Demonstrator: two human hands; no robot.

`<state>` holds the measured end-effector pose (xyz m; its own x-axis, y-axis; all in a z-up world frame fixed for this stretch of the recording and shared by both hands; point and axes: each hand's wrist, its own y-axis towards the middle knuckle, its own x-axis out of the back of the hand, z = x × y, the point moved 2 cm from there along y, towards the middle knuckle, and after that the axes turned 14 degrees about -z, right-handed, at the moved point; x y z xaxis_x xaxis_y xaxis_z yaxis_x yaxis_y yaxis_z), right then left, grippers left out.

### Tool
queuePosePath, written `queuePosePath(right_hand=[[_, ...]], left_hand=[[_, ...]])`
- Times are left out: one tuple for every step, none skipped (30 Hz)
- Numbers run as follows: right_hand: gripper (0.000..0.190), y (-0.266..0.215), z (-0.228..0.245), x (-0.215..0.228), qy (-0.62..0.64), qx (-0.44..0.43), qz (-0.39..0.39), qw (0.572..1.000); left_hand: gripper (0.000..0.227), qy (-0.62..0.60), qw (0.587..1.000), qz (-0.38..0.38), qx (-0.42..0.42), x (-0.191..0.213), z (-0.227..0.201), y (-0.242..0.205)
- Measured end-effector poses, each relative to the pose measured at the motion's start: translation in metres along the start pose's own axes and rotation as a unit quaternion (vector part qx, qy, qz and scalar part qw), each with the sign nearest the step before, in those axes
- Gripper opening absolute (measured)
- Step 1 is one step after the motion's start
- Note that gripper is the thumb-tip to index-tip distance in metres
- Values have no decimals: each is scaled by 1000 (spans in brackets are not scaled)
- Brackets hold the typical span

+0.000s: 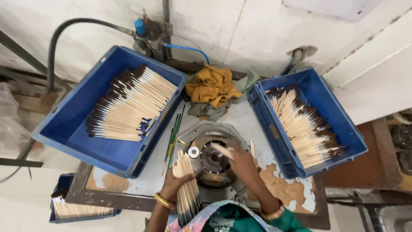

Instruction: Assembling paint brushes by manually inserting handles and bristles into a clamping machine for assembly.

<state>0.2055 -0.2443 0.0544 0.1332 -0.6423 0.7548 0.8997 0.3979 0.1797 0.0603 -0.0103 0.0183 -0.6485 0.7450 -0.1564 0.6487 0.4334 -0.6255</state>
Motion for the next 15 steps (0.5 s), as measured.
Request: queuePosePath(right_hand=[[23,-9,-3,-7,-1,-4,3,1000],[27,-5,-5,-17,-72,33,5,997],[32,0,-6,-26,-143,69,6,987],[32,6,-7,-25,-144,72,3,987],[37,12,-8,-24,-138,80,1,987],[42,4,-6,-26,-128,82,8,988],[42,-8,-2,-29,-126,77,14,989],[44,-7,1,-29,-112,78,-9,991],[45,-8,4,-28,-99,80,-32,991],[45,-5,10,-30,-101,83,-32,991],[49,-3,16,-31,-88,76,-50,992],[52,-6,21,-33,-74,65,-66,993],[52,-9,9,-39,-76,64,-64,993],[46,-10,-1,-47,-76,76,-77,991],[40,-11,-12,-55,-76,87,-90,989]], left_hand=[[74,1,1000,0,5,3,4,-7],[67,-65,996,42,44,3,-1,-4],[60,-131,984,85,83,3,-6,-1],[60,-132,984,87,80,0,-6,0],[56,-131,986,53,93,-2,-5,2],[52,-126,985,13,115,5,4,-6],[52,-124,985,9,122,10,12,-5],[52,-136,984,13,116,10,14,4],[51,-148,983,17,110,10,16,12],[51,-151,982,19,108,12,21,17],[52,-162,982,37,95,13,26,21],[53,-170,980,53,87,17,34,22],[53,-172,980,53,89,15,34,19],[53,-138,986,61,77,15,32,18],[53,-104,990,69,64,15,30,17]])
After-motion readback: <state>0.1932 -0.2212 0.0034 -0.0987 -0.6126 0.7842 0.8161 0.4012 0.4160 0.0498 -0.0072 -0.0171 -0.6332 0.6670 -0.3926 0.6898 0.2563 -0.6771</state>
